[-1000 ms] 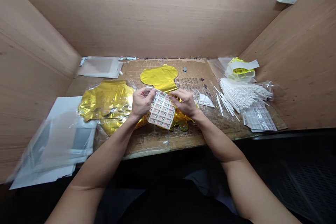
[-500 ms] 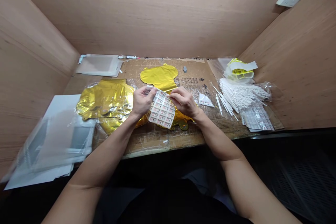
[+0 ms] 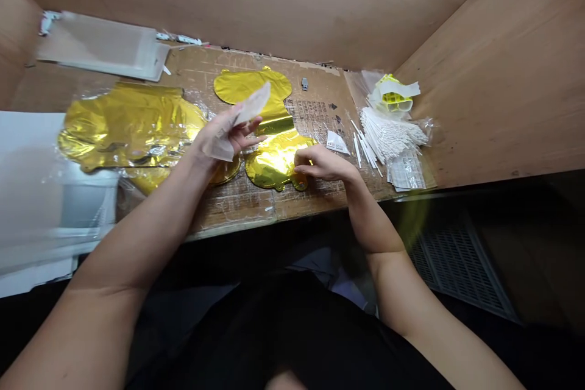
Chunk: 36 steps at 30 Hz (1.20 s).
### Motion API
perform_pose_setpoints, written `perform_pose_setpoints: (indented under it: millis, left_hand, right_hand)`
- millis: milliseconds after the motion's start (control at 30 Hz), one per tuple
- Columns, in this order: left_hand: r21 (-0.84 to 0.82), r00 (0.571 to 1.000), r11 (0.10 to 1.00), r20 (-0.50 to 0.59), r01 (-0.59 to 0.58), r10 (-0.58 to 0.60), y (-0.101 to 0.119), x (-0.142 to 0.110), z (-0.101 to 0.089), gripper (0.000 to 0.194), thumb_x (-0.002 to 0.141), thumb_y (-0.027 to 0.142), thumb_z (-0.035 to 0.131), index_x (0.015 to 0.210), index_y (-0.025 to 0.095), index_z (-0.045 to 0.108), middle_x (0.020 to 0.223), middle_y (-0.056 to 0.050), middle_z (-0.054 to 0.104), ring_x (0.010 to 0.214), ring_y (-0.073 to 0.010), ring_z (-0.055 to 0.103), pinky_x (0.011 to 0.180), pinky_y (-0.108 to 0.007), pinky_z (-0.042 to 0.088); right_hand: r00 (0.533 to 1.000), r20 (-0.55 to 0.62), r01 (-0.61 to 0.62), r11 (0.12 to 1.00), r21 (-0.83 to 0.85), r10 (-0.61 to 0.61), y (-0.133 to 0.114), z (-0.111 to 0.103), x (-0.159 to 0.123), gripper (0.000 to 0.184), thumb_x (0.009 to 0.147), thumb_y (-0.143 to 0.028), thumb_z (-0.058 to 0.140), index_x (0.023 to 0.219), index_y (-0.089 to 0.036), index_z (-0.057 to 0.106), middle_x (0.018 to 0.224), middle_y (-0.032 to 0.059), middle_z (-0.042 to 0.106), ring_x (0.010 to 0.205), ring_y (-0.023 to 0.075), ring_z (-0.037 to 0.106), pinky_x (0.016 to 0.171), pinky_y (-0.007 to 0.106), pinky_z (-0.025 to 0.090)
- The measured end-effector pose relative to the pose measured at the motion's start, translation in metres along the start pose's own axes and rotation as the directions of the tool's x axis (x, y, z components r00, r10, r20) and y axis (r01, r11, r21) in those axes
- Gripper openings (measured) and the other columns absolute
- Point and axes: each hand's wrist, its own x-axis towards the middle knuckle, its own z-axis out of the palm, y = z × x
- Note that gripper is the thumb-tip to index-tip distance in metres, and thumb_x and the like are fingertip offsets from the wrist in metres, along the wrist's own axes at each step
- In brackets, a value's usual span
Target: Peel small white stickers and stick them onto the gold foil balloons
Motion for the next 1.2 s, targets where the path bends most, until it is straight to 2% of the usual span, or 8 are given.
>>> perform_pose_setpoints:
  millis: [167,367,500,700,867,933,1033,1200]
  left_hand:
    - [0.105,0.99,0.984,-0.021,0.144,-0.143,-0.016,-0.006,0.018,0.03,0.097,0.031,0.086,0.11,0.008,0.073,0.101,-0.021,0.071,0.092,-0.0322,0.074,0.076,-0.047,0.071]
    - [0.136,0.99,0.981,-0.054,0.136,-0.13,-0.026,0.006,0.012,0.018,0.1,0.024,0.079,0.097,0.006,0.075,0.088,-0.021,0.071,0.082,-0.0326,0.076,0.066,-0.036,0.069]
    - [0.085,0.981,0.98,-0.087,0.181,-0.174,-0.021,-0.001,0.022,0.016,0.107,0.018,0.066,0.105,0.003,0.074,0.095,-0.023,0.072,0.079,-0.0288,0.076,0.065,-0.032,0.068]
    - [-0.01,0.979,0.986,-0.114,0.168,-0.168,-0.009,-0.015,0.036,0.017,0.109,0.012,0.058,0.105,0.003,0.072,0.104,-0.023,0.073,0.085,-0.0278,0.077,0.074,-0.034,0.07]
    - [0.02,0.965,0.987,-0.206,-0.159,0.16,0.004,-0.006,0.022,0.015,0.109,0.013,0.062,0.098,0.009,0.072,0.099,-0.016,0.075,0.097,-0.0286,0.077,0.085,-0.034,0.07]
    - [0.053,0.959,0.984,-0.222,-0.168,0.176,0.007,0.0,0.014,0.017,0.109,0.012,0.06,0.098,0.007,0.072,0.095,-0.015,0.075,0.093,-0.0272,0.077,0.086,-0.035,0.069]
    - [0.078,0.969,0.987,-0.194,-0.14,0.153,0.006,0.011,0.008,0.014,0.107,0.017,0.07,0.099,0.006,0.071,0.091,-0.015,0.074,0.088,-0.0264,0.077,0.085,-0.034,0.069]
    - [0.099,0.988,0.987,-0.077,-0.126,0.134,-0.006,0.027,0.015,0.023,0.099,0.028,0.085,0.1,0.008,0.072,0.091,-0.014,0.074,0.083,-0.0249,0.076,0.075,-0.028,0.066]
  right_hand:
    - [0.994,0.056,-0.083,0.974,-0.213,0.097,-0.003,0.009,0.01,0.008,0.094,-0.021,0.074,0.087,-0.017,0.071,0.084,0.0037,0.071,0.075,0.0153,0.056,0.069,0.029,0.033]
    - [0.923,-0.285,-0.332,0.908,-0.257,0.257,0.017,0.008,-0.003,0.028,0.091,-0.036,0.083,0.1,-0.016,0.066,0.092,0.0065,0.067,0.079,0.0179,0.054,0.071,0.03,0.035]
    - [0.87,-0.416,-0.375,0.905,-0.204,0.266,0.024,0.013,-0.009,0.044,0.091,-0.045,0.081,0.119,-0.016,0.065,0.118,0.0122,0.064,0.108,0.0259,0.059,0.094,0.037,0.046]
    - [0.784,-0.464,-0.568,0.779,-0.265,0.413,0.026,0.003,0.013,0.055,0.1,-0.06,0.066,0.127,-0.012,0.067,0.126,0.0205,0.062,0.118,0.0343,0.059,0.102,0.047,0.048]
    - [0.763,-0.344,-0.64,0.715,-0.282,0.547,0.024,-0.017,0.055,0.063,0.087,-0.06,0.081,0.122,-0.009,0.068,0.123,0.0241,0.068,0.111,0.0368,0.065,0.095,0.049,0.052]
    - [0.736,-0.328,-0.674,0.684,-0.278,0.593,0.02,-0.019,0.062,0.071,0.081,-0.061,0.087,0.126,-0.009,0.067,0.133,0.0262,0.064,0.122,0.0407,0.061,0.1,0.054,0.051]
    - [0.754,-0.32,-0.655,0.693,-0.301,0.574,0.016,-0.015,0.059,0.067,0.083,-0.06,0.086,0.121,-0.009,0.069,0.141,0.0279,0.058,0.131,0.0431,0.055,0.105,0.056,0.049]
    - [0.766,-0.343,-0.634,0.726,-0.265,0.544,0.004,0.016,0.029,0.055,0.092,-0.061,0.077,0.107,-0.008,0.071,0.114,0.0242,0.068,0.102,0.0341,0.065,0.09,0.046,0.054]
